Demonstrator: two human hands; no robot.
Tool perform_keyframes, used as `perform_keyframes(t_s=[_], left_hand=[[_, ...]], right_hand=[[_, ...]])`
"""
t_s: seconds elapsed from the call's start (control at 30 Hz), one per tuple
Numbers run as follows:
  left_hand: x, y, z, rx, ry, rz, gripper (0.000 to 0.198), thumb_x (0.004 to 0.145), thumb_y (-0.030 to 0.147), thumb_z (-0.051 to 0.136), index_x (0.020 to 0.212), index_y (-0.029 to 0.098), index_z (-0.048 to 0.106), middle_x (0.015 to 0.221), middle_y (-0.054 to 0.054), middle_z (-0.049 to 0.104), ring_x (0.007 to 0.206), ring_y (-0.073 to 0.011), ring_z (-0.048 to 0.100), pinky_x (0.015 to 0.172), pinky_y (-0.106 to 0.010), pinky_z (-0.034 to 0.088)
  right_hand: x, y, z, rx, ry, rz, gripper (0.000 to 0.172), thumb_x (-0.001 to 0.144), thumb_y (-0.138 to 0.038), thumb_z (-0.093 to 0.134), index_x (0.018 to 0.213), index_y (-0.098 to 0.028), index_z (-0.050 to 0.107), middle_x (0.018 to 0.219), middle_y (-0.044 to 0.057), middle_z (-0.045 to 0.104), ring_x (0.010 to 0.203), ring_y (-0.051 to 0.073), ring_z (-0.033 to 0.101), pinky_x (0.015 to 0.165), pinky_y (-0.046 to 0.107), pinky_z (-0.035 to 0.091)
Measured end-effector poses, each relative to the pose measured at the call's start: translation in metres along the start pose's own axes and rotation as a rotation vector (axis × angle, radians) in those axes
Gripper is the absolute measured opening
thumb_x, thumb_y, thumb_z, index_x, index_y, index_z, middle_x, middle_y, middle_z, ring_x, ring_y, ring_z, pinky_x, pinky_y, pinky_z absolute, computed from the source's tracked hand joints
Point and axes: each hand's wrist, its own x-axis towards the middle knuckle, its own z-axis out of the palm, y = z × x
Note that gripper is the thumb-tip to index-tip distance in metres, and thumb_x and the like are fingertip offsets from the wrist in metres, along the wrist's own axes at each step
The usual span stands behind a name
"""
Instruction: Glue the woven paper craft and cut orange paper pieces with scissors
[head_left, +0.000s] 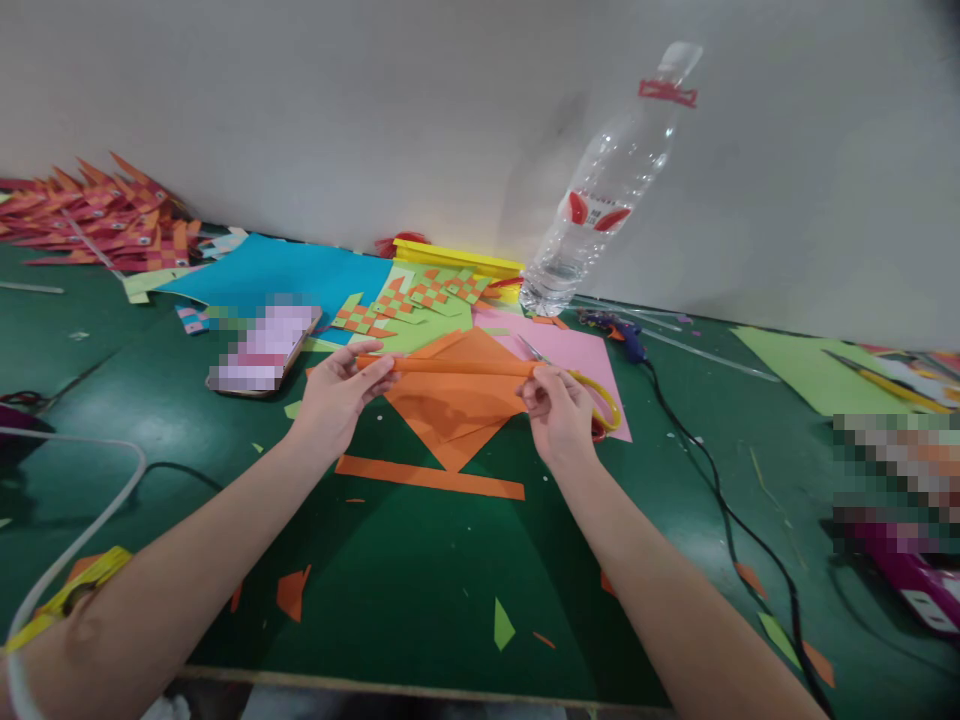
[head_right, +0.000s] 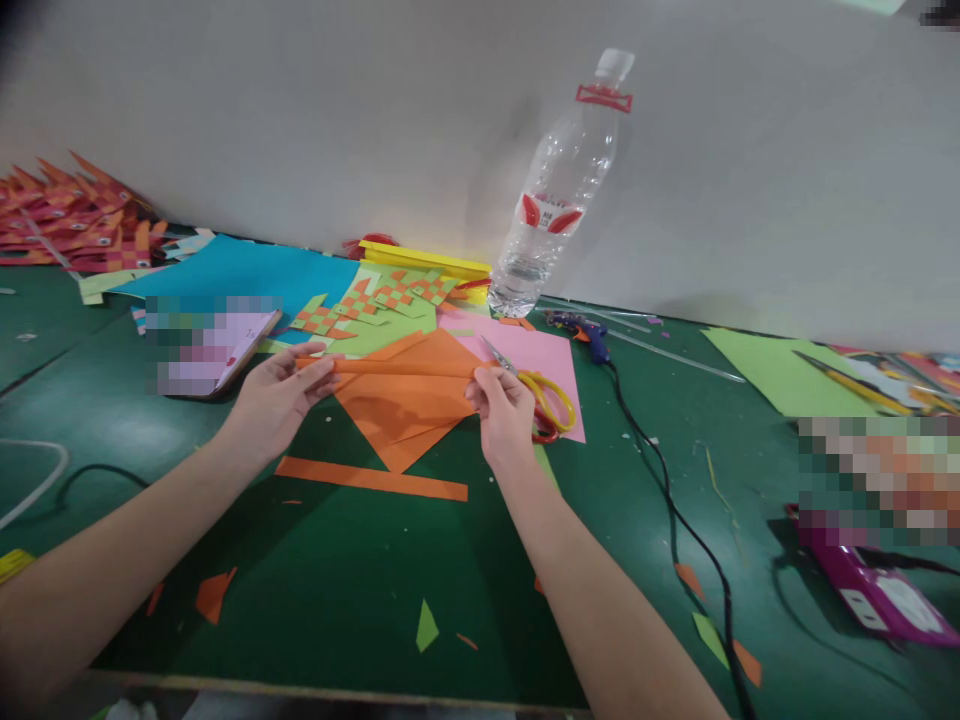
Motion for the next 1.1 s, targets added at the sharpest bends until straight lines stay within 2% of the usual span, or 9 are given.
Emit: perform_keyframes(t_s=[0.1,0.2,0.33,0.4,0.5,0.63,0.73,0.93,1.1], left_hand=[[-0.006,0.0,0.005,0.123,-0.074,0.007,0.037,0.066,0.029,0.083,0.095,0.015,0.064,0.091,-0.005,0.073,0.074,-0.0125,0.068,0.069,-0.021,0.055],[-0.015,-0.002,0.012,0.221,-0.168,0.033,0.036,0.068,0.032,0.081,0.096,0.016,0.065,0.096,-0.007,0.072,0.076,-0.0151,0.069,0.071,-0.026,0.057],[-0.025,-0.007,0.021,0.352,-0.348,0.071,0.027,0.07,0.03,0.077,0.091,0.017,0.067,0.098,-0.007,0.072,0.083,-0.0176,0.069,0.079,-0.03,0.057],[-0.027,-0.009,0.023,0.412,-0.42,0.101,0.025,0.072,0.031,0.076,0.091,0.018,0.067,0.099,-0.006,0.071,0.088,-0.0184,0.069,0.081,-0.031,0.057],[-0.027,-0.009,0.023,0.488,-0.409,0.128,0.028,0.072,0.032,0.076,0.095,0.019,0.067,0.102,-0.007,0.071,0.086,-0.0185,0.069,0.077,-0.031,0.057],[-0.025,-0.008,0.02,0.486,-0.353,0.032,0.031,0.07,0.035,0.077,0.094,0.018,0.066,0.082,-0.005,0.074,0.074,-0.0197,0.071,0.075,-0.033,0.057],[-0.025,-0.008,0.019,0.455,-0.354,-0.012,0.032,0.071,0.039,0.077,0.092,0.017,0.066,0.076,-0.006,0.074,0.068,-0.0212,0.072,0.07,-0.033,0.057],[-0.026,-0.008,0.019,0.451,-0.369,0.014,0.023,0.074,0.037,0.074,0.085,0.019,0.067,0.073,-0.004,0.074,0.064,-0.0194,0.071,0.064,-0.03,0.057],[-0.029,-0.005,0.022,0.457,-0.492,0.003,0.017,0.073,0.034,0.073,0.081,0.02,0.068,0.067,-0.001,0.073,0.063,-0.0185,0.071,0.066,-0.03,0.058]], right_hand=[[-0.001,-0.001,0.004,0.069,-0.032,0.032,0.031,0.069,-0.045,0.071,0.059,-0.023,0.052,0.055,-0.003,0.055,0.048,0.009,0.047,0.059,0.03,0.051],[-0.01,0.002,0.011,0.036,-0.191,0.092,0.033,0.069,-0.051,0.071,0.066,-0.023,0.055,0.065,0.0,0.064,0.057,0.013,0.057,0.066,0.035,0.055],[-0.029,0.004,0.021,-0.09,-0.404,0.142,0.03,0.065,-0.044,0.078,0.08,-0.022,0.066,0.075,0.002,0.07,0.063,0.015,0.063,0.07,0.035,0.057],[-0.035,0.004,0.025,-0.119,-0.449,0.15,0.026,0.065,-0.04,0.079,0.082,-0.023,0.069,0.078,0.001,0.071,0.064,0.015,0.064,0.07,0.034,0.057],[-0.037,0.005,0.026,-0.088,-0.39,0.122,0.021,0.068,-0.037,0.079,0.081,-0.023,0.07,0.071,-0.002,0.069,0.063,0.014,0.064,0.068,0.032,0.057],[-0.032,0.006,0.023,-0.081,-0.262,0.074,0.021,0.068,-0.037,0.079,0.079,-0.021,0.071,0.066,-0.002,0.066,0.057,0.012,0.061,0.062,0.031,0.055],[-0.03,0.006,0.022,-0.11,-0.235,0.05,0.022,0.068,-0.039,0.078,0.076,-0.02,0.07,0.066,0.0,0.066,0.058,0.013,0.06,0.059,0.031,0.055],[-0.034,0.004,0.025,-0.076,-0.273,0.041,0.025,0.065,-0.04,0.08,0.08,-0.023,0.069,0.08,0.002,0.071,0.073,0.017,0.067,0.071,0.034,0.058],[-0.04,0.0,0.031,-0.113,-0.382,0.094,0.028,0.063,-0.044,0.08,0.079,-0.024,0.069,0.081,0.002,0.073,0.076,0.018,0.069,0.074,0.036,0.06]])
